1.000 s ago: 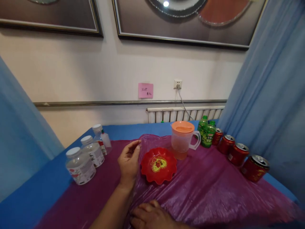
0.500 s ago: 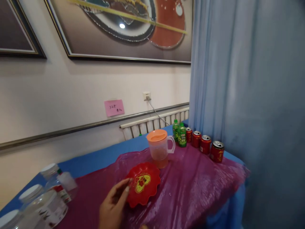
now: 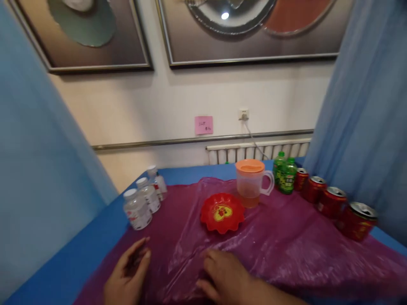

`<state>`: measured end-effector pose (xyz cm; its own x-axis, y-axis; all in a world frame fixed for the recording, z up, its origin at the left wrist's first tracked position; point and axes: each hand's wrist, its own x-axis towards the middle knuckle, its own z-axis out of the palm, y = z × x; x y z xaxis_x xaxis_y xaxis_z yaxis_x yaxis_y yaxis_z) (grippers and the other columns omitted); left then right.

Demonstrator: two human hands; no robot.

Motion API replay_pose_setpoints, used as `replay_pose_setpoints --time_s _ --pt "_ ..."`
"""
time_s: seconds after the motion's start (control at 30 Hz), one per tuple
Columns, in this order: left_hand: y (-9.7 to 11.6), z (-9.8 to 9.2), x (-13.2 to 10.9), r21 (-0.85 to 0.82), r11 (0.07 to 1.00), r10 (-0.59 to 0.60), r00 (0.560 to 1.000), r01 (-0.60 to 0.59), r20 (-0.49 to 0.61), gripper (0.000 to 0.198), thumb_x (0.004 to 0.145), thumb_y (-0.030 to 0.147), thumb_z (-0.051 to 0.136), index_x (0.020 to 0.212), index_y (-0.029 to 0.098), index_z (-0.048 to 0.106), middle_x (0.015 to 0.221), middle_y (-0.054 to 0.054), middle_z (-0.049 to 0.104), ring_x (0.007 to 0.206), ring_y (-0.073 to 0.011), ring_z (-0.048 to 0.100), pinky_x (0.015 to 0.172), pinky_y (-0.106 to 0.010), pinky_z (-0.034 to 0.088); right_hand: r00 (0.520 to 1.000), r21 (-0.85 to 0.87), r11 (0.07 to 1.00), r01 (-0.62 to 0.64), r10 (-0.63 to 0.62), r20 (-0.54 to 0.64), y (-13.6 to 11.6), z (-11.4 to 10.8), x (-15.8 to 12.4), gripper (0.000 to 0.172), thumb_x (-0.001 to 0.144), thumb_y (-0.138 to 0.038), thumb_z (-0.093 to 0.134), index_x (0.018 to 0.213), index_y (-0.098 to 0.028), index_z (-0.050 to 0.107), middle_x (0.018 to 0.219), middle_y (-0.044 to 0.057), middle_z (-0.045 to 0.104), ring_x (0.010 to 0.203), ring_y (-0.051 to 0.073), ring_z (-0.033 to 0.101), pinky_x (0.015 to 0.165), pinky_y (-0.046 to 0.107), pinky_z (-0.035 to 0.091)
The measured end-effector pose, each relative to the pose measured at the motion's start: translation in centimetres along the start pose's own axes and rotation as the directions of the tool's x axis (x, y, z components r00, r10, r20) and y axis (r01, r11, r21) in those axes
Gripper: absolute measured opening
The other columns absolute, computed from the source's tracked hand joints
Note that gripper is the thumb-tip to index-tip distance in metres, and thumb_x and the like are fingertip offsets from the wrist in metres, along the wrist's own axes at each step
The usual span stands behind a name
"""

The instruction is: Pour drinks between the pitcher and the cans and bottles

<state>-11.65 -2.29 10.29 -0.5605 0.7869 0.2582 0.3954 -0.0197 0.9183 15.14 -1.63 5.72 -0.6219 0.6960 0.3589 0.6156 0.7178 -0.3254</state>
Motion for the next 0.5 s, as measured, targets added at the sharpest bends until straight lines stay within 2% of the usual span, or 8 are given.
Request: replay_pose_setpoints --time_s 0.1,0.17,0.33,0.5 --pt "1.1 -1.1 1.3 0.008 0.998 0.067 0.989 -0.067 -0.134 0.067 0.062 0.056 0.074 0.118 0.021 0.066 0.118 -0.011 0.072 0.101 -0.0292 0.070 0.093 -0.045 0.057 0.998 0.094 0.994 -0.062 0.063 -0.012 0.1 -0.4 -1.8 0.010 0.093 -0.031 0.062 0.091 -0.021 0.064 0.092 0.004 0.070 0.082 0.020 0.067 0.073 0.029 0.053" --pt "1.4 -1.3 2.7 0.066 0.994 0.097 0.973 -0.084 -0.210 0.073 0.065 0.056 0.071 0.127 0.019 0.061 0.128 -0.014 0.067 0.106 -0.0302 0.069 0.094 -0.047 0.056 0.996 0.129 0.988 -0.081 0.086 -0.035 0.2 -0.1 -2.8 0.003 0.091 -0.023 0.061 0.090 -0.021 0.063 0.090 0.004 0.070 0.078 0.020 0.067 0.069 0.028 0.052" --pt "1.1 -0.7 7.6 0.178 0.984 0.053 0.970 -0.010 -0.237 0.085 0.063 0.054 0.072 0.133 0.010 0.051 0.143 -0.024 0.055 0.129 -0.0384 0.057 0.103 -0.050 0.050 0.973 0.221 0.972 -0.078 0.122 -0.197 1.2 1.3 -4.1 0.010 0.093 -0.016 0.050 0.092 -0.022 0.058 0.084 0.003 0.068 0.071 0.018 0.067 0.063 0.027 0.049" --pt "0.4 0.8 11.7 0.232 0.973 0.064 0.963 -0.002 -0.263 0.083 0.056 0.049 0.080 0.124 0.010 0.053 0.141 -0.028 0.056 0.133 -0.0423 0.052 0.110 -0.054 0.041 0.950 0.366 0.931 -0.003 0.118 -0.290 2.3 1.3 -4.2 0.016 0.096 -0.014 0.043 0.095 -0.022 0.057 0.082 0.002 0.066 0.071 0.016 0.067 0.066 0.026 0.050"
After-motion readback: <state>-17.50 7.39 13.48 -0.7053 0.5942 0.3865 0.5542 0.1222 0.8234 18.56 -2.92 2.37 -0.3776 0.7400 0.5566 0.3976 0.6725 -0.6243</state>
